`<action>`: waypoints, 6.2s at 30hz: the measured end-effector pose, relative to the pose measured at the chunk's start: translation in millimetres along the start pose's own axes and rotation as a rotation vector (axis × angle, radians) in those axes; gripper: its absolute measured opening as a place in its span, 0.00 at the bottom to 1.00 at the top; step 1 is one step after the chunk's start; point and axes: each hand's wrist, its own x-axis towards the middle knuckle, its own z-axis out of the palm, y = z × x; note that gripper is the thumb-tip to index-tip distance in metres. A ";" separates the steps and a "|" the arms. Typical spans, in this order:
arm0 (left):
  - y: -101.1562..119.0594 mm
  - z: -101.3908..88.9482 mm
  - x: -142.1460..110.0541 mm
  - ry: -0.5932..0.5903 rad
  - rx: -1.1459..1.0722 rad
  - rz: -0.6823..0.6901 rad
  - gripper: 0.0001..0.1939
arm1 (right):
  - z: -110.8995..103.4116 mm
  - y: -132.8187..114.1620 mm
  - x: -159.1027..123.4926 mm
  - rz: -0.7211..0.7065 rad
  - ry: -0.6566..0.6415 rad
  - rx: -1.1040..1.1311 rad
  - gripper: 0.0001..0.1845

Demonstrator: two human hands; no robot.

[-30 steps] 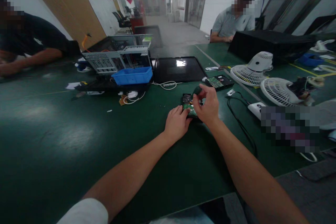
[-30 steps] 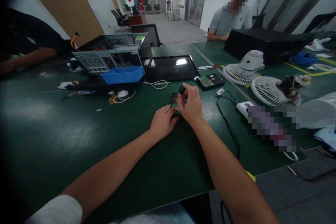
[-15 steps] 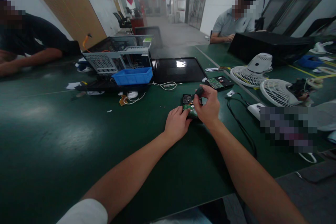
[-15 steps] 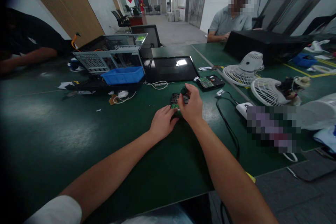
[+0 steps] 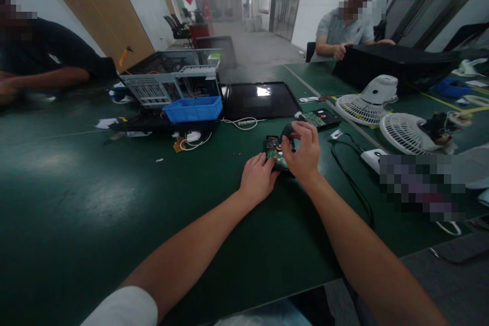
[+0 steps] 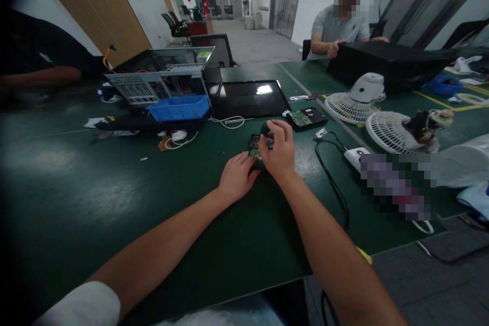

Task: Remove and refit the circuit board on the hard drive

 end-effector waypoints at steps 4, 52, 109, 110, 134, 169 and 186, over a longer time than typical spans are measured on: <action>1.0 -1.9 -0.2 0.003 -0.006 -0.001 0.21 | 2.9 6.8 -2.3 0.016 0.020 0.044 0.23; 1.1 -2.4 -0.4 0.014 -0.018 0.008 0.21 | 1.0 -2.4 -2.3 0.059 0.011 -0.077 0.22; 1.5 -2.7 0.8 -0.008 0.002 -0.001 0.22 | 2.2 2.7 -2.6 0.053 -0.018 -0.019 0.24; 1.6 -3.1 0.8 -0.010 0.000 -0.003 0.22 | 2.3 3.4 -2.6 0.054 -0.008 -0.025 0.24; 2.2 -3.1 0.3 -0.009 0.003 -0.004 0.22 | 2.4 8.5 -2.7 -0.054 0.049 -0.020 0.22; 2.6 -3.3 0.2 0.013 -0.059 -0.008 0.24 | 1.6 9.7 -6.5 0.057 -0.041 0.016 0.29; -93.5 -93.6 23.2 -0.617 0.197 -0.532 0.18 | -0.8 7.5 -5.5 0.085 -0.048 0.021 0.28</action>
